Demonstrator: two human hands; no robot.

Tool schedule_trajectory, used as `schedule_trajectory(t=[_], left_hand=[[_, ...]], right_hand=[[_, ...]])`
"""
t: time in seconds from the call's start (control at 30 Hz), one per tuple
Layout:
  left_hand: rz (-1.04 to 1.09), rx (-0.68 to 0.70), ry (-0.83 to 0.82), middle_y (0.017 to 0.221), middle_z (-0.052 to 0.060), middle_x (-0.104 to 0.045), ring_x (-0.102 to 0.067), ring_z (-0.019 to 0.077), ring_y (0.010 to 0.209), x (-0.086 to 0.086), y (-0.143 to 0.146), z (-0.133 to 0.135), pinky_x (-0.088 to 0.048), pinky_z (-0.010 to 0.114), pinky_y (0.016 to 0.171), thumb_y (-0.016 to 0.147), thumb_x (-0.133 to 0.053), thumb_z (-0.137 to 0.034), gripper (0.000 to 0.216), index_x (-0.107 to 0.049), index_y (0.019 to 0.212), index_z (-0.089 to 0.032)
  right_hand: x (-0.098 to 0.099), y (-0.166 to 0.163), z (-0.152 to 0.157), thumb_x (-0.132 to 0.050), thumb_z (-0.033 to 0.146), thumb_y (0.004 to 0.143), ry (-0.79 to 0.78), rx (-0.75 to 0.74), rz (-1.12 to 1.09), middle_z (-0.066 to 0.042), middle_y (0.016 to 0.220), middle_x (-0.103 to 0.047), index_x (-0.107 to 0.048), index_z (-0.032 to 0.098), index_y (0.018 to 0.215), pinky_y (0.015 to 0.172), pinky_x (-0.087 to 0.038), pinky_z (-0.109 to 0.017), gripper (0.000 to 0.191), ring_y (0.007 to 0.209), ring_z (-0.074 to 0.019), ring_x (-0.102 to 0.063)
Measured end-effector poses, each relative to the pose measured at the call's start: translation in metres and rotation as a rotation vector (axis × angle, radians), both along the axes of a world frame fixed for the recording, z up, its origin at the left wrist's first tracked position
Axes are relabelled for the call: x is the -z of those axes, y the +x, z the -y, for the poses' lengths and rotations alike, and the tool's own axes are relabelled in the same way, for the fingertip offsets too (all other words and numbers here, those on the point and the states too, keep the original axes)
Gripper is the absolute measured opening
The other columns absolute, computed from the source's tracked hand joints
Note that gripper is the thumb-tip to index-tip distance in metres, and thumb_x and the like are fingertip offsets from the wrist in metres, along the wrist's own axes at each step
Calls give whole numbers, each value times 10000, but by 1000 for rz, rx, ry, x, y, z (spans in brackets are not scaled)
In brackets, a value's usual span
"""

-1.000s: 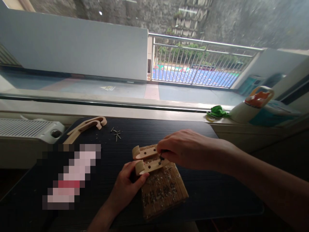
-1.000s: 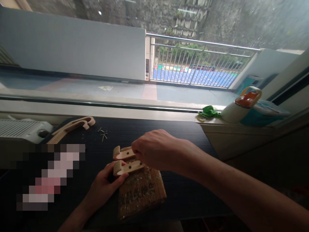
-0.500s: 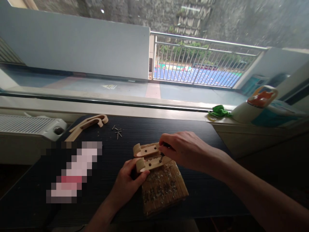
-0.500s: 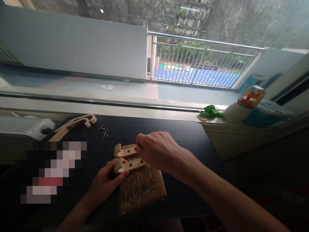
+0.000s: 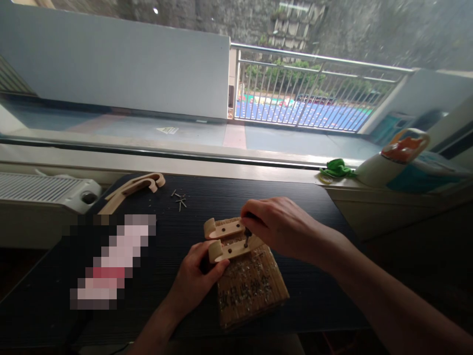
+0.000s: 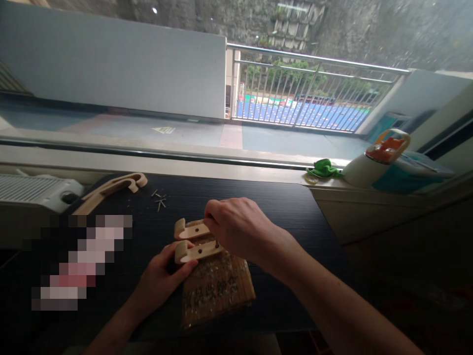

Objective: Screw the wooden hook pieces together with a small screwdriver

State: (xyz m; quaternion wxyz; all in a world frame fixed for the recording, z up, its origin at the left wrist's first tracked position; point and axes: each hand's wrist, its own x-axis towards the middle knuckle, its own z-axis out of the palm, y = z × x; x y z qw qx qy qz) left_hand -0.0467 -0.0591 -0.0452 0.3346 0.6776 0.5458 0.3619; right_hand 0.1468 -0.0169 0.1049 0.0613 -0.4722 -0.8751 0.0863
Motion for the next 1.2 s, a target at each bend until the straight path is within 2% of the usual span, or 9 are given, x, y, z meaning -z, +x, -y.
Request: schedule_trajectory(t=[0.1,0.23,0.43,0.6,0.73,0.93,1.07,1.2], left_hand=[[1,-1,-6,976,41,-619,-580,190,938,-2,1,0,-457,296,841,737,-610,-348,283,-593,974,-193],[6,-1,-2,965,37,-624,-580,188,934,-4,1,1,-458,296,835,735,-611,-337,265,-596,957,-194],[1,4,19,956,26,-637,-591,189,921,-4,1,1,-465,293,822,733,-608,-357,260,-601,944,-204],[-4,-4,16,954,30,-651,-604,195,899,-6,2,1,-477,302,809,724,-608,-373,279,-603,943,-200],[0,-1,24,950,32,-651,-599,196,915,-5,2,0,-475,302,820,723,-608,-370,270,-604,932,-201],[-6,-14,29,946,32,-654,-608,196,897,-3,2,0,-479,308,814,719,-610,-372,275,-601,932,-198],[4,-20,25,969,38,-654,-605,201,922,-3,2,0,-473,315,833,720,-607,-380,292,-594,945,-193],[8,-7,5,975,39,-652,-604,199,922,-5,3,1,-472,316,833,730,-597,-384,282,-593,939,-197]], right_hand=[[8,-2,2,-419,312,874,25,103,-43,10,666,-620,-577,200,851,522,-235,-248,195,567,-101,-492],[12,-2,6,-414,329,875,65,163,-77,16,640,-610,-589,208,861,523,-235,-251,214,556,-100,-494],[2,10,8,-452,380,857,17,59,-97,25,669,-597,-624,236,875,527,-238,-240,225,563,-81,-466],[9,8,10,-429,316,877,8,-27,-116,10,721,-615,-596,206,882,550,-255,-235,200,606,-88,-490],[18,2,11,-403,320,890,20,59,-123,-8,725,-631,-550,186,854,570,-262,-243,202,644,-111,-539],[27,1,9,-367,331,895,43,233,-114,-12,676,-628,-526,178,831,523,-234,-256,230,569,-113,-516],[22,6,9,-394,389,877,43,184,-100,5,665,-616,-549,199,868,516,-221,-251,245,553,-99,-491],[12,9,8,-415,381,875,35,60,-84,12,700,-619,-576,216,916,536,-230,-248,233,585,-89,-496]])
